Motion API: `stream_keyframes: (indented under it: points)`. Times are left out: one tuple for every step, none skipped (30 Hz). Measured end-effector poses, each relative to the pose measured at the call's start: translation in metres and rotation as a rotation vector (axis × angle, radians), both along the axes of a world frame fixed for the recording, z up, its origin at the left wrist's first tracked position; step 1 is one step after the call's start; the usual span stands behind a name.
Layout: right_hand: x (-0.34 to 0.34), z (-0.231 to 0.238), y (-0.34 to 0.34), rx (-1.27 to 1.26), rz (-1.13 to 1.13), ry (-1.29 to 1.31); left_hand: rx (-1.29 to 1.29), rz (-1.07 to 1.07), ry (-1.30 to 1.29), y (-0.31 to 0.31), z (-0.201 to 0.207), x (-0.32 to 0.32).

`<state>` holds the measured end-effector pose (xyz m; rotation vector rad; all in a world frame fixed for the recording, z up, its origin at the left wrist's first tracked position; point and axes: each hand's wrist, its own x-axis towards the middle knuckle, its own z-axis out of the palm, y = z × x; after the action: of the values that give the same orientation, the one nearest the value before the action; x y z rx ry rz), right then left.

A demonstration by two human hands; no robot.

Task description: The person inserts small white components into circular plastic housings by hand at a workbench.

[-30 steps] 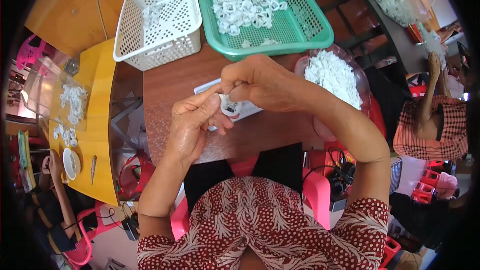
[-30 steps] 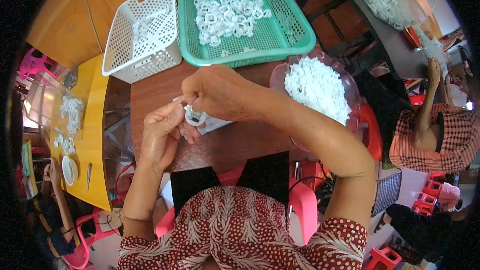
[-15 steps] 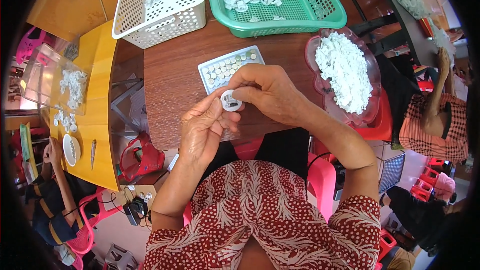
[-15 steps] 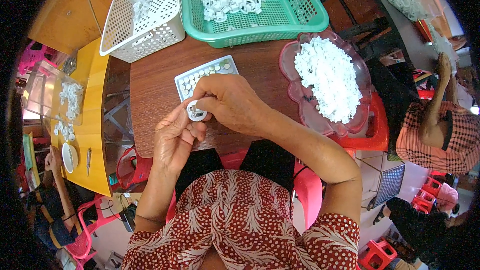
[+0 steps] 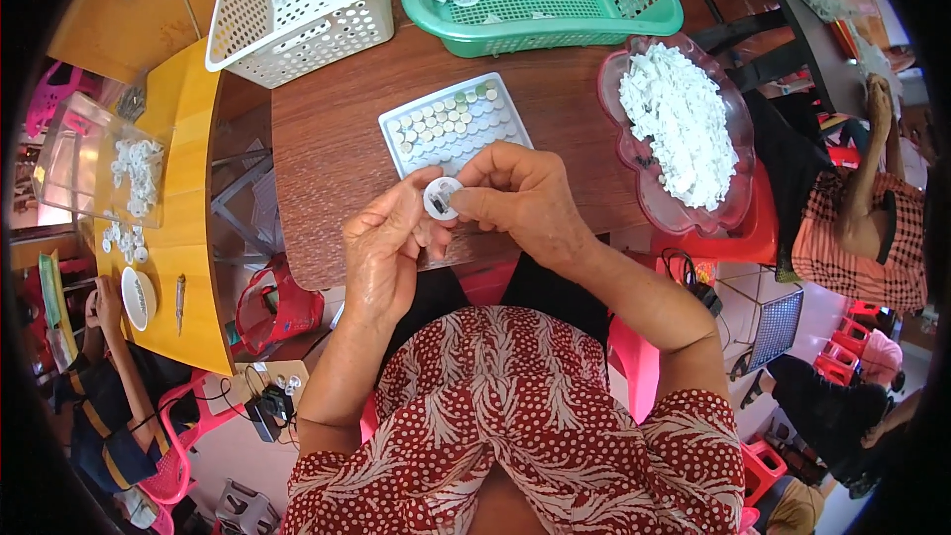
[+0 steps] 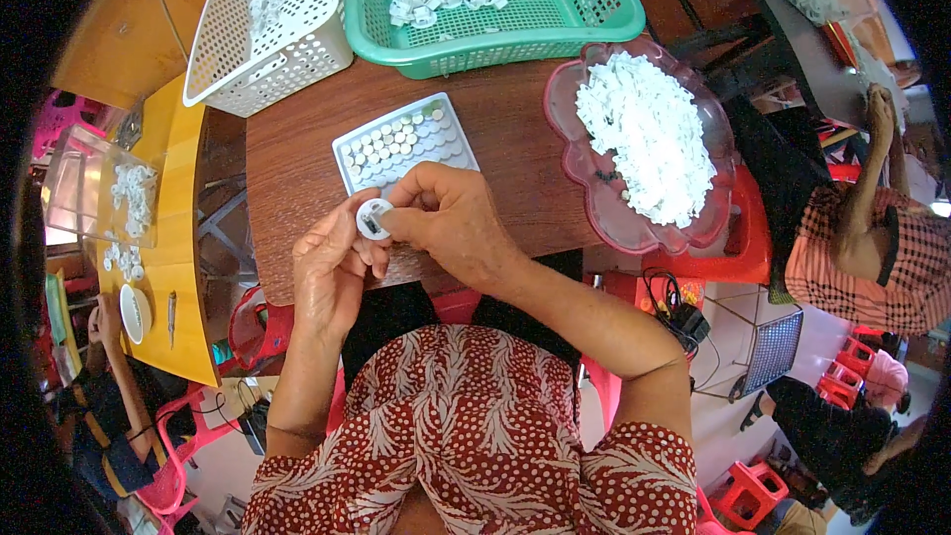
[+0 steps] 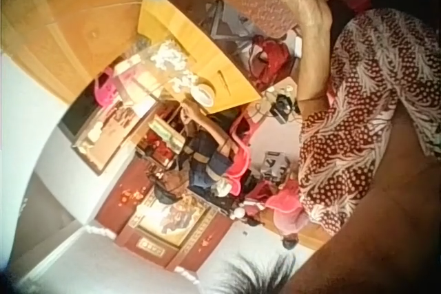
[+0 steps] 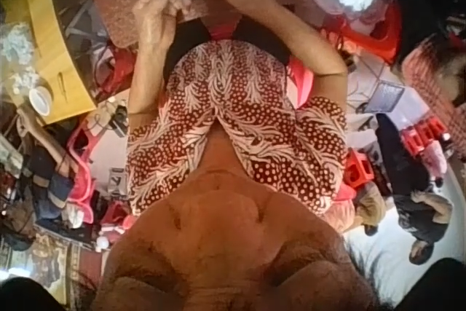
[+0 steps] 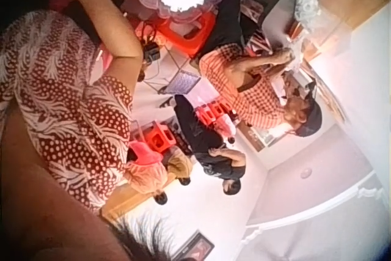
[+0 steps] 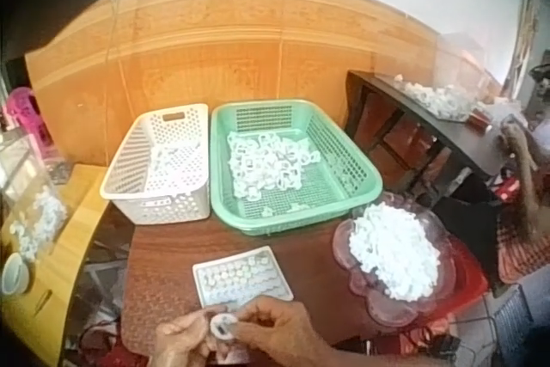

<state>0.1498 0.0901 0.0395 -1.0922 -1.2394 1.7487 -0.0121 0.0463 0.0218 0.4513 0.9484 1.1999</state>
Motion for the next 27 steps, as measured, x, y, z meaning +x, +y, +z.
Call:
stream_keyframes:
  points:
    - [0.0, -0.001, -0.003, 0.001, -0.013, -0.008, -0.003, 0.049, -0.016, -0.001, 0.002, 0.004]
    - [-0.002, -0.002, -0.006, -0.025, -0.049, 0.046, 0.019, 0.025, -0.011, -0.003, -0.001, 0.004]
    - [-0.001, -0.004, -0.009, -0.045, -0.094, 0.094, 0.037, 0.002, 0.009, -0.005, -0.001, 0.004]
    - [-0.003, -0.013, -0.012, -0.012, -0.112, 0.089, 0.053, -0.023, 0.027, -0.007, -0.003, 0.006]
    - [-0.004, -0.017, -0.015, -0.031, -0.126, 0.137, 0.03, -0.02, 0.073, -0.009, 0.0, 0.008]
    - [-0.007, -0.019, -0.019, -0.048, -0.14, 0.185, 0.048, -0.014, 0.08, -0.012, 0.0, 0.009]
    - [-0.011, -0.024, -0.022, -0.035, -0.188, 0.179, 0.066, -0.01, 0.086, -0.014, -0.002, 0.01]
    - [-0.011, -0.024, -0.025, -0.034, -0.198, 0.184, 0.094, -0.031, 0.078, -0.015, -0.003, 0.011]
    - [-0.011, -0.021, -0.027, -0.033, -0.195, 0.196, 0.106, -0.037, 0.084, -0.017, -0.004, 0.011]
    - [-0.007, -0.018, -0.028, -0.058, -0.147, 0.173, 0.118, -0.042, 0.091, -0.018, -0.005, 0.012]
    - [-0.003, -0.015, -0.03, -0.052, -0.163, 0.163, 0.125, -0.067, 0.07, -0.019, -0.007, 0.013]
    - [-0.001, -0.013, -0.031, -0.034, -0.168, 0.111, 0.13, -0.081, 0.06, -0.019, -0.007, 0.016]
    - [0.0, -0.012, -0.033, -0.016, -0.171, 0.06, 0.145, -0.082, 0.106, -0.018, -0.007, 0.018]
    - [0.0, -0.016, -0.036, -0.005, -0.199, 0.085, 0.16, -0.082, 0.153, -0.018, -0.007, 0.021]
    - [0.001, -0.019, -0.038, -0.004, -0.207, 0.081, 0.177, -0.08, 0.186, -0.021, -0.008, 0.023]
    - [0.002, -0.021, -0.04, 0.113, -0.227, -0.001, 0.178, -0.087, 0.182, -0.021, -0.008, 0.025]
    - [0.003, -0.024, -0.041, 0.229, -0.246, -0.083, 0.203, -0.089, 0.225, -0.021, -0.008, 0.026]
    - [0.004, -0.028, -0.042, 0.229, -0.25, -0.085, 0.228, -0.089, 0.269, -0.022, -0.007, 0.027]
    - [0.004, -0.032, -0.042, 0.309, -0.248, -0.135, 0.228, -0.091, 0.268, -0.022, -0.006, 0.027]
    - [0.005, -0.035, -0.043, 0.389, -0.245, -0.184, 0.202, -0.102, 0.261, -0.023, -0.005, 0.027]
    - [0.005, -0.032, -0.044, 0.388, -0.24, -0.182, 0.175, -0.106, 0.256, -0.024, -0.005, 0.025]
    - [0.005, -0.028, -0.045, 0.436, -0.224, -0.211, 0.172, -0.098, 0.26, -0.025, -0.006, 0.023]
    - [0.006, -0.026, -0.046, 0.484, -0.205, -0.238, 0.175, -0.119, 0.205, -0.024, -0.008, 0.018]
    - [0.009, -0.025, -0.048, 0.48, -0.183, -0.221, 0.175, -0.128, 0.157, -0.027, -0.008, 0.014]
    - [0.011, -0.025, -0.049, 0.487, -0.208, -0.241, 0.147, -0.139, 0.166, -0.026, -0.005, 0.012]
    - [0.013, -0.024, -0.049, 0.493, -0.231, -0.259, 0.118, -0.147, 0.176, -0.023, -0.001, 0.014]
    - [0.016, -0.023, -0.045, 0.56, -0.257, -0.324, 0.114, -0.187, 0.129, -0.021, -0.001, 0.012]
